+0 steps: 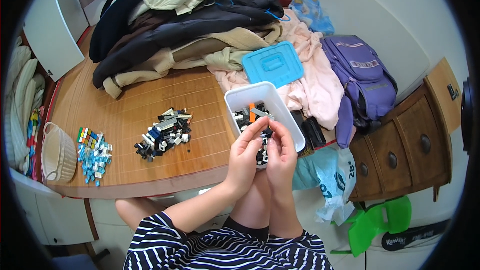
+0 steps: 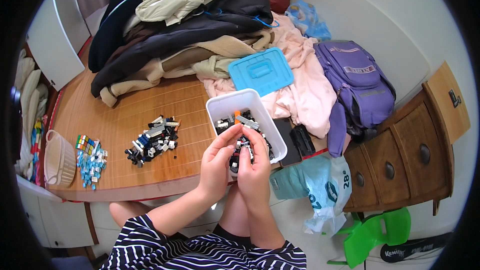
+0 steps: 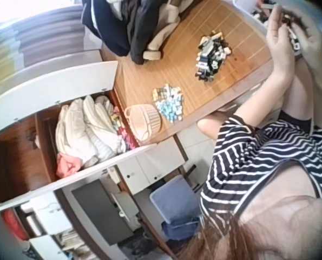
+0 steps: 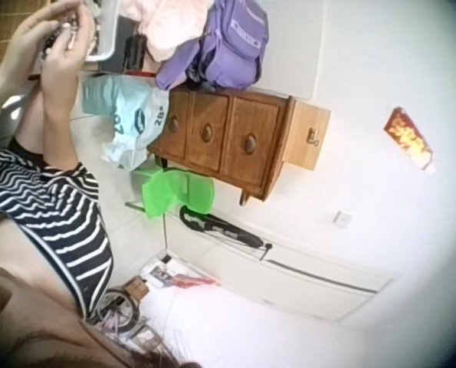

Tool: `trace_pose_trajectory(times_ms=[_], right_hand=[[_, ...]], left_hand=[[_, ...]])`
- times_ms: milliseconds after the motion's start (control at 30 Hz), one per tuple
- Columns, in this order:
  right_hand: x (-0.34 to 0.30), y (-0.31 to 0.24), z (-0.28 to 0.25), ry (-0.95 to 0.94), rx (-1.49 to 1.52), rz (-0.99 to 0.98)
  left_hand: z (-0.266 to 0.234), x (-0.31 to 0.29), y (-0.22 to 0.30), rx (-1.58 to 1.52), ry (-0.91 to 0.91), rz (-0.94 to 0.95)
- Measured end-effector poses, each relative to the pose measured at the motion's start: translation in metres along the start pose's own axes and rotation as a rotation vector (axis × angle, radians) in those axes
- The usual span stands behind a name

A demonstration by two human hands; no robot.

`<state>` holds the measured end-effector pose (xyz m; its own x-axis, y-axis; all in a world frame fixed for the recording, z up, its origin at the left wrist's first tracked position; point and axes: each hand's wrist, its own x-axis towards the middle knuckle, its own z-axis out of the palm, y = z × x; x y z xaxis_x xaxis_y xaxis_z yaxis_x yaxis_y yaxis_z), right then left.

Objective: The person handles small plastic building blocks on a wooden table, picking up individual pieces, connecting them to a growing structure, and occasionally placing or retrieving pieces from a white bin.

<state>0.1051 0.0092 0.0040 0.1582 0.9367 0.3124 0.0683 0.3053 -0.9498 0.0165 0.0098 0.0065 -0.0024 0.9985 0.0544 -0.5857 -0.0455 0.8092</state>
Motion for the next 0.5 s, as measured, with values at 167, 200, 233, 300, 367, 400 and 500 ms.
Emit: trace_pose_trajectory(times_ms=[167,200,233,300,367,400,500], right_hand=[[-0.017,-0.004,0.030,-0.110,0.029,-0.061],[-0.022,-0.006,0.037,-0.145,0.013,-0.055],[-0.025,-0.007,0.048,-0.179,0.036,-0.039],[-0.031,0.015,0.072,-0.271,0.055,-0.032],[-0.037,0.037,0.096,-0.396,0.062,0.054],[-0.041,0.054,0.108,-0.455,0.088,0.116],[-0.046,0.090,0.132,-0.475,-0.132,0.071]], left_hand=[[-0.021,-0.020,0.022,0.007,0.054,0.051],[-0.029,-0.026,0.027,0.028,0.074,0.085],[-0.046,-0.030,0.024,0.054,0.106,0.100],[-0.074,-0.038,0.024,0.077,0.211,0.121],[-0.113,-0.045,0.015,0.036,0.328,0.088],[-0.133,-0.049,0.010,-0.010,0.388,0.054],[-0.155,-0.060,0.018,-0.050,0.560,0.028]])
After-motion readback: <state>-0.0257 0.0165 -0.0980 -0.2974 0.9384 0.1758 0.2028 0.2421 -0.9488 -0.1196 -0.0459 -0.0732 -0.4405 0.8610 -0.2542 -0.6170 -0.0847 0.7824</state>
